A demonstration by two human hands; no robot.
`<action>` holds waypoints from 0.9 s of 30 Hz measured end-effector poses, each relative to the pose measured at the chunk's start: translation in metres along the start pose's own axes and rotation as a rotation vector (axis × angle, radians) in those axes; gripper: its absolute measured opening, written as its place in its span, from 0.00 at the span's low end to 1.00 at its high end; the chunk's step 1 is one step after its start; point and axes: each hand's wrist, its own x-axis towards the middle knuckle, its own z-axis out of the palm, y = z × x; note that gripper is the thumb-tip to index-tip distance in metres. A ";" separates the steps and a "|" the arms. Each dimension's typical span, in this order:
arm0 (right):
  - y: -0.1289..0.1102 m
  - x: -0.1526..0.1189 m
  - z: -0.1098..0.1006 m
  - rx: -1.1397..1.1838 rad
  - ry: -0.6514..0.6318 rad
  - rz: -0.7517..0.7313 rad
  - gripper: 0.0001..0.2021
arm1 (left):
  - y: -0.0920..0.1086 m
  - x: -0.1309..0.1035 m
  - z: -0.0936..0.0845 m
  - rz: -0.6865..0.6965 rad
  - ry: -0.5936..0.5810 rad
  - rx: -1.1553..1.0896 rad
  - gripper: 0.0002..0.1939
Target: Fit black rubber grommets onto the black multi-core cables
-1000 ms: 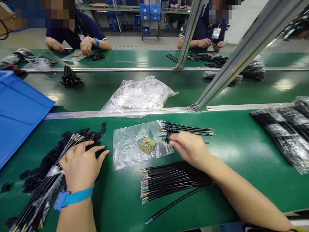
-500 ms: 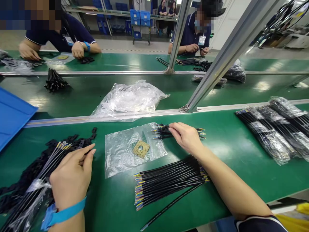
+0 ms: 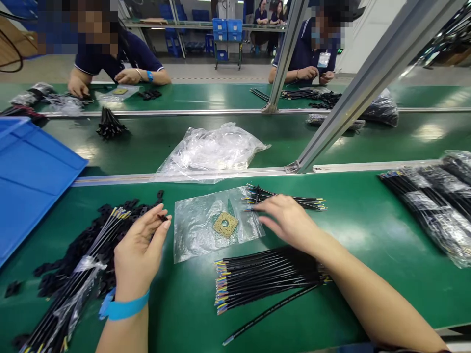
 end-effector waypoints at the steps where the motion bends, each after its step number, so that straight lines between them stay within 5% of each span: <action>1: -0.009 -0.003 -0.002 0.075 -0.089 -0.051 0.09 | 0.001 0.000 0.002 -0.048 -0.001 -0.091 0.21; 4: -0.035 -0.009 0.000 0.200 -0.326 -0.135 0.04 | 0.006 -0.001 0.005 -0.172 0.004 -0.267 0.19; 8: -0.051 -0.010 0.014 0.217 -0.453 -0.081 0.03 | 0.009 0.000 0.005 -0.278 -0.016 -0.365 0.23; 16: -0.052 -0.004 0.017 0.404 -0.502 0.110 0.07 | 0.009 -0.002 0.007 -0.319 -0.001 -0.479 0.26; 21: -0.052 -0.006 0.009 0.483 -0.432 -0.026 0.01 | 0.009 -0.002 0.009 -0.284 -0.003 -0.451 0.24; 27: -0.073 -0.020 -0.009 0.373 -0.485 -0.214 0.07 | 0.011 -0.002 0.011 -0.258 0.016 -0.456 0.21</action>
